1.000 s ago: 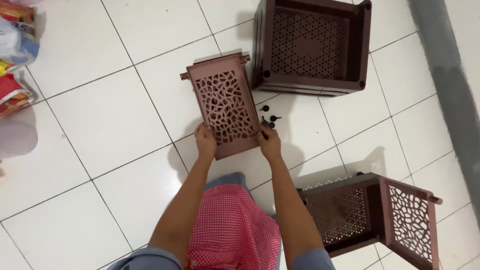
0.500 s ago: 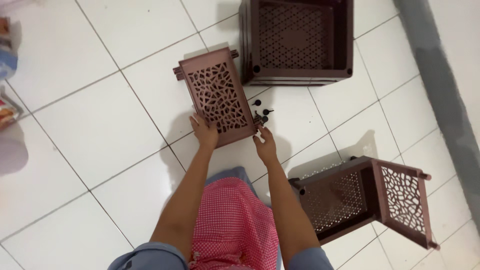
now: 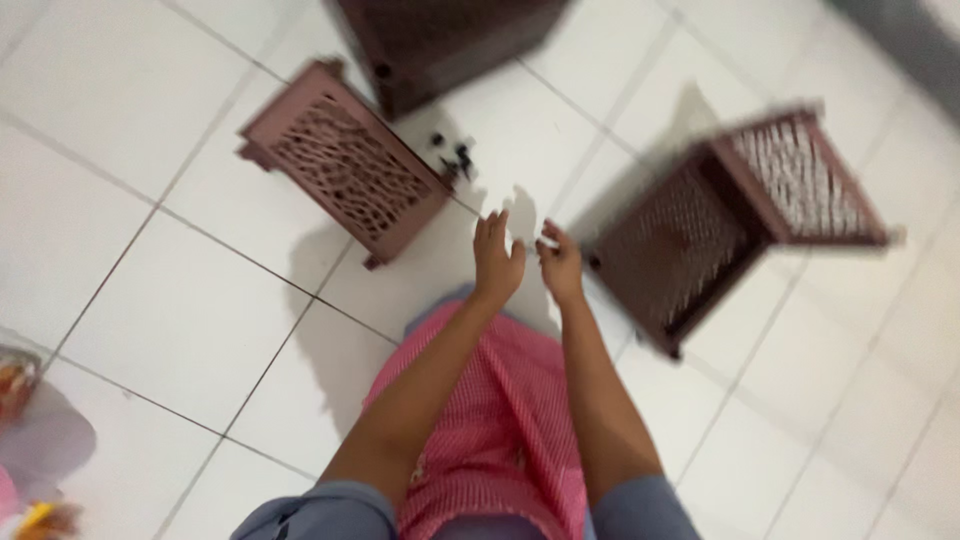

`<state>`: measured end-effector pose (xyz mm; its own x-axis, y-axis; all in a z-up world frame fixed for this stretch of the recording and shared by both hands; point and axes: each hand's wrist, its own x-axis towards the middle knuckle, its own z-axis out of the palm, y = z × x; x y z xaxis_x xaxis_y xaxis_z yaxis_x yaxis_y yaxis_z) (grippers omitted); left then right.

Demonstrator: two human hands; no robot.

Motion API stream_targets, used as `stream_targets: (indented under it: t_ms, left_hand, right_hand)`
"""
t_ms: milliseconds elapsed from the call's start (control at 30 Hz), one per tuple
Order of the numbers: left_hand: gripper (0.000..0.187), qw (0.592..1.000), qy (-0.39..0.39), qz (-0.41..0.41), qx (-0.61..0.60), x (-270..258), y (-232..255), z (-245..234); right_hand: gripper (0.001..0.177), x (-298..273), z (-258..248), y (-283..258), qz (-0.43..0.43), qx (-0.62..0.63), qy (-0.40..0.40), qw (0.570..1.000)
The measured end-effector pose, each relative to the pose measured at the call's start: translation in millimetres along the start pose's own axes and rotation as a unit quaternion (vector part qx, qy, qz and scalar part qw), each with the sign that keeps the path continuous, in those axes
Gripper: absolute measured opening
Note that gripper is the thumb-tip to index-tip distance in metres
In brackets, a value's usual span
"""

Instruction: The person assembles brown plastic crates by hand on a tiled floor. They attach black caster wheels to the corners of the crates and stack the crates together. The person handles the crates and wheels directly without using any tools.

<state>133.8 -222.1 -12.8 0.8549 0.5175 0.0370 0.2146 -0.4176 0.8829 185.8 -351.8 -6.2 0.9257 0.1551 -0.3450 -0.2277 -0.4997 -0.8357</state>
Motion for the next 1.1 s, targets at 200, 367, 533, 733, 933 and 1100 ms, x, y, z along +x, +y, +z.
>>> stream_targets:
  t_ms: [200, 367, 533, 733, 933, 1100]
  left_hand:
    - [0.038, 0.981, -0.166, -0.044, -0.092, -47, 16, 57]
    - [0.041, 0.972, -0.208, -0.071, -0.081, -77, 14, 95]
    - [0.057, 0.971, -0.234, -0.056, -0.012, -69, 28, 123]
    - [0.094, 0.963, -0.205, -0.114, 0.133, -64, 48, 159]
    - [0.068, 0.958, -0.251, 0.062, 0.123, 29, 134, 215]
    - [0.057, 0.913, -0.342, 0.080, 0.209, 99, 169, 269]
  right_hand:
    - [0.041, -46, -91, 74, 0.002, -0.187, 0.220, 0.957]
    - [0.044, -67, -137, 103, 0.064, -0.332, 0.214, 0.916]
    - [0.051, -62, -140, 103, 0.093, -0.365, 0.125, 0.918]
    - [0.050, -3, -180, 65, -0.022, -0.317, 0.244, 0.916]
    - [0.071, 120, -316, -31, -0.181, -0.346, 0.353, 0.850]
    - [0.083, 201, -350, -59, -0.121, -0.413, 0.249, 0.868]
